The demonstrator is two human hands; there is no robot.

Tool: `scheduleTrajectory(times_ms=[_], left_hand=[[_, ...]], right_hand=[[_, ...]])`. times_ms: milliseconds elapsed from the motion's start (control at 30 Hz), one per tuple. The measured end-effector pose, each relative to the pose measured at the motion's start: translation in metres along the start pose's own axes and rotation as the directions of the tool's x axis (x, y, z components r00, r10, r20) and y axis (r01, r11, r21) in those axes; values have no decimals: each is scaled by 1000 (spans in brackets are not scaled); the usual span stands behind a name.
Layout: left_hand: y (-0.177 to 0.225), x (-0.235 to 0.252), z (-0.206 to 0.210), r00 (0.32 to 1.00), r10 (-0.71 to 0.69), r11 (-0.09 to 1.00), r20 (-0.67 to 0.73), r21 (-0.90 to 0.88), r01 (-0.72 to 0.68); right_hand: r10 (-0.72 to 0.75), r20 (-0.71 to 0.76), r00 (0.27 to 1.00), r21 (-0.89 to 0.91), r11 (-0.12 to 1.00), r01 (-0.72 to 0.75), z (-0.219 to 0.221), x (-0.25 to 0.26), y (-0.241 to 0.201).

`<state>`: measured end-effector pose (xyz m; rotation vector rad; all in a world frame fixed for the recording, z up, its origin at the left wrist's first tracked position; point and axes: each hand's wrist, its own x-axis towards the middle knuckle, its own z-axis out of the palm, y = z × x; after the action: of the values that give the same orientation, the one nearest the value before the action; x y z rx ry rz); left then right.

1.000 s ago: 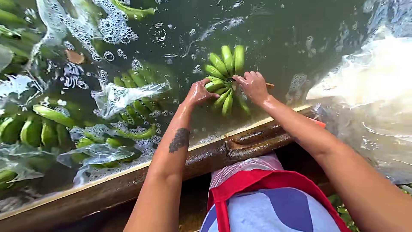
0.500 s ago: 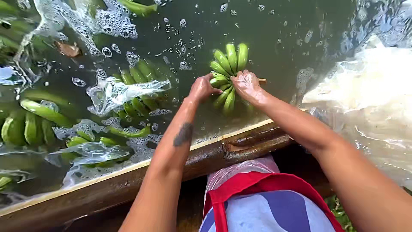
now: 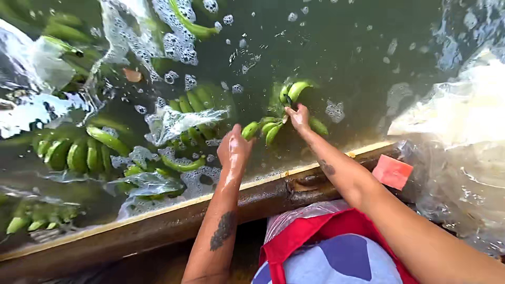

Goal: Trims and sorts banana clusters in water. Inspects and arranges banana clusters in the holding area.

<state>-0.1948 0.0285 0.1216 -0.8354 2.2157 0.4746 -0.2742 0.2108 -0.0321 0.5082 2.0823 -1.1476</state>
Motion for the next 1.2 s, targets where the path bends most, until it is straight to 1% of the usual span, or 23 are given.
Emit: scheduleTrajectory(times_ms=[33,67,133,167,200,267,333,367,400,433,500,533,600,667,733,867,900,933,1000,1067,1100,1167,1200], left_hand=[[-20,9,15,1000,-25,1000,9,3,25],[-35,16,30,1000,-13,999,1,-37,13],[-43,23,60,991,114,968,-75,-217,-127],[-41,27,79,973,189,918,-133,-328,-223],[-35,33,100,960,228,850,-164,-448,-278],[-27,53,135,967,180,690,-180,-677,-255],[-29,75,158,969,77,506,-235,-828,-241],[-31,84,161,968,54,442,-244,-864,-243],[-32,90,158,974,44,411,-223,-885,-222],[-31,92,149,981,34,406,-193,-894,-190],[-26,88,130,991,6,410,-134,-903,-125],[-23,84,121,992,-10,400,-126,-910,-111],[-22,76,112,988,-21,348,-153,-928,-136],[-22,69,109,974,-12,274,-224,-938,-212],[-16,64,105,951,-42,226,-305,-930,-289],[5,59,106,873,-96,226,-478,-865,-449],[9,60,108,848,-88,234,-522,-839,-492],[11,60,109,827,-75,245,-557,-814,-526],[14,59,108,801,-47,263,-597,-781,-567],[19,61,103,770,-11,320,-638,-732,-602],[21,59,103,756,14,372,-654,-699,-611],[23,57,101,733,73,446,-676,-635,-630],[23,58,99,721,103,478,-685,-601,-640]], right_hand=[[26,-8,1000,-37,999,-26,0,4,-4],[52,-10,999,-49,997,-53,0,7,-8],[93,50,994,-37,995,-91,-6,8,-19],[93,118,989,-36,995,-90,-13,6,-25],[73,187,980,-46,997,-65,-22,3,-30],[-49,253,966,-139,986,86,-44,-1,-43],[-231,223,947,-320,900,295,-59,-3,-51],[-306,207,929,-426,827,368,-62,-4,-54],[-368,204,907,-527,739,419,-63,-3,-57],[-431,204,879,-602,653,460,-62,0,-58],[-534,220,816,-669,527,525,-55,8,-57],[-547,235,803,-680,498,538,-51,11,-60],[-524,257,812,-695,484,533,-46,11,-68],[-497,256,829,-708,487,511,-45,10,-76],[-489,230,841,-724,492,484,-45,9,-83],[-502,194,843,-744,485,460,-46,7,-89],[-490,165,856,-742,510,435,-45,2,-87],[-441,140,887,-734,555,392,-44,-6,-85],[-353,142,925,-711,614,343,-47,-15,-81],[-362,162,918,-712,601,363,-57,-5,-77],[-378,139,915,-694,622,363,-56,-5,-70],[-301,85,950,-565,771,295,-51,-21,-57],[-268,88,960,-475,836,276,-54,-26,-52]])
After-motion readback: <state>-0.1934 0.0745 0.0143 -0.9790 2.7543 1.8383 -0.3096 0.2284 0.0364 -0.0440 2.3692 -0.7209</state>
